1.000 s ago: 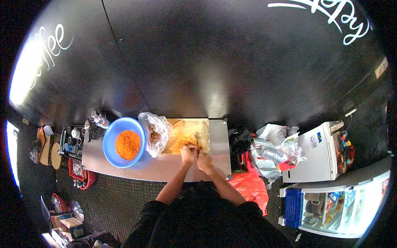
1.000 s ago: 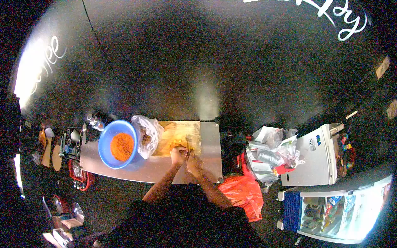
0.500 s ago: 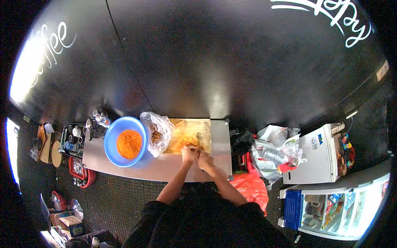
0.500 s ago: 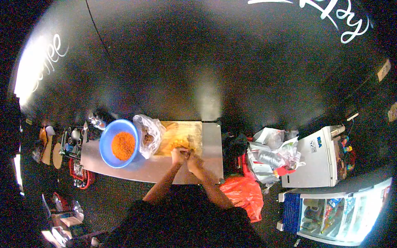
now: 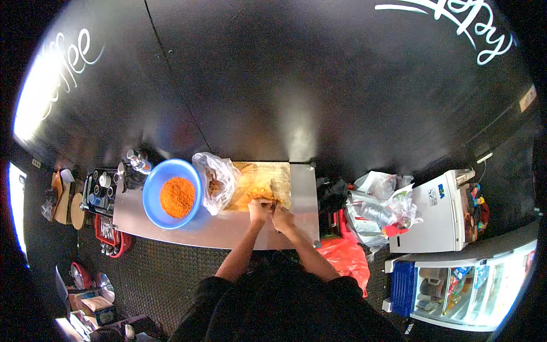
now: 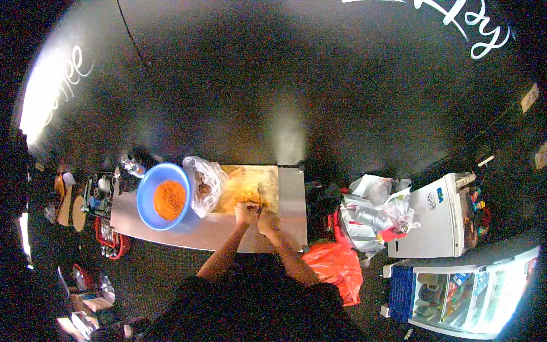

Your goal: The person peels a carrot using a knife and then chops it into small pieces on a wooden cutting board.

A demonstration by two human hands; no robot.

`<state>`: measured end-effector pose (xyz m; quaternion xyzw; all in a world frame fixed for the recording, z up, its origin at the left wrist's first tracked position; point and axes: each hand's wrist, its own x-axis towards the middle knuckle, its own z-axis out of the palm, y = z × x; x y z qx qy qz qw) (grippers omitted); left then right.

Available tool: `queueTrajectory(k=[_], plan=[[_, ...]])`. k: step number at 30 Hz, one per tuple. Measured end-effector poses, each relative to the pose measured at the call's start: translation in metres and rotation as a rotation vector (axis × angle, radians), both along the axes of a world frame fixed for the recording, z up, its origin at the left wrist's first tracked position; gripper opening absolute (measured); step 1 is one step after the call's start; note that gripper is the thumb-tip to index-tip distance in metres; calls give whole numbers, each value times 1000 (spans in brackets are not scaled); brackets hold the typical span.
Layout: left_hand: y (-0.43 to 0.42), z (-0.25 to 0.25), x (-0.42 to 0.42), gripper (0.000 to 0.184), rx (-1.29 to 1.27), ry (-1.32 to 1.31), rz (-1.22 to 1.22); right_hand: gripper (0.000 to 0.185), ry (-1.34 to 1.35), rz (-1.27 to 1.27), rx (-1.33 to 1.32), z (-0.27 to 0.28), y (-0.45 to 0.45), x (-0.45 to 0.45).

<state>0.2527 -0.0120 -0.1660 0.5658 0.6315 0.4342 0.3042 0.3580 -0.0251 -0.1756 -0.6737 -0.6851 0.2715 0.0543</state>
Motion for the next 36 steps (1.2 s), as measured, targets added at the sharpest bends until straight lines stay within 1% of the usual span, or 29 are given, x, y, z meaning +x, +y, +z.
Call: queueTrajectory(k=[1,2,3,5,7,11,13,14,16,20,22,23,25,26,28,29,31,32,34,35,36], plan=[[0,3,0,7,-45,-37,13,42,-9,58,40,-2,2,1],[0,5,0,7,-45,-35,16,42,-7,61,41,-5,0,-1],[0,1,1,7,-51,-42,28,43,-8,25,20,8,-6,-4],[0,-8,2,8,-56,-52,37,43,-12,-13,-2,16,-8,-7],[0,-11,1,10,50,39,33,42,-95,0,8,14,-5,-7],[-2,-5,2,9,5,0,58,41,-57,32,8,8,-4,-5],[-2,-3,3,6,-57,0,15,39,-177,13,-12,1,-7,-10],[-2,-2,2,6,-56,1,15,39,-176,13,-12,-2,-5,-10],[-2,1,2,5,-32,154,19,37,-88,-7,44,-4,-3,-7],[1,12,0,7,-76,156,2,37,-90,29,100,4,-2,3],[6,7,1,8,109,73,21,37,-100,107,96,8,-2,9],[9,5,0,8,111,70,15,37,-103,101,97,9,-1,11],[14,0,-3,6,-18,140,-103,39,-119,122,28,9,3,10],[15,-3,-3,6,-17,140,-105,39,-119,120,29,8,2,11],[15,-7,-3,7,100,64,-103,41,-116,127,43,15,1,12],[16,-10,-3,7,101,63,-105,41,-116,125,43,18,1,12],[18,-14,-7,8,31,177,-156,45,-95,132,60,14,1,12],[18,-17,-8,8,29,178,-155,45,-93,133,58,11,0,13],[20,-19,-8,8,122,184,-165,50,-99,172,-38,16,4,15],[18,-21,-8,8,123,186,-165,50,-97,172,-38,19,5,17],[14,-20,-6,7,54,143,-114,52,-55,177,-26,22,5,19]])
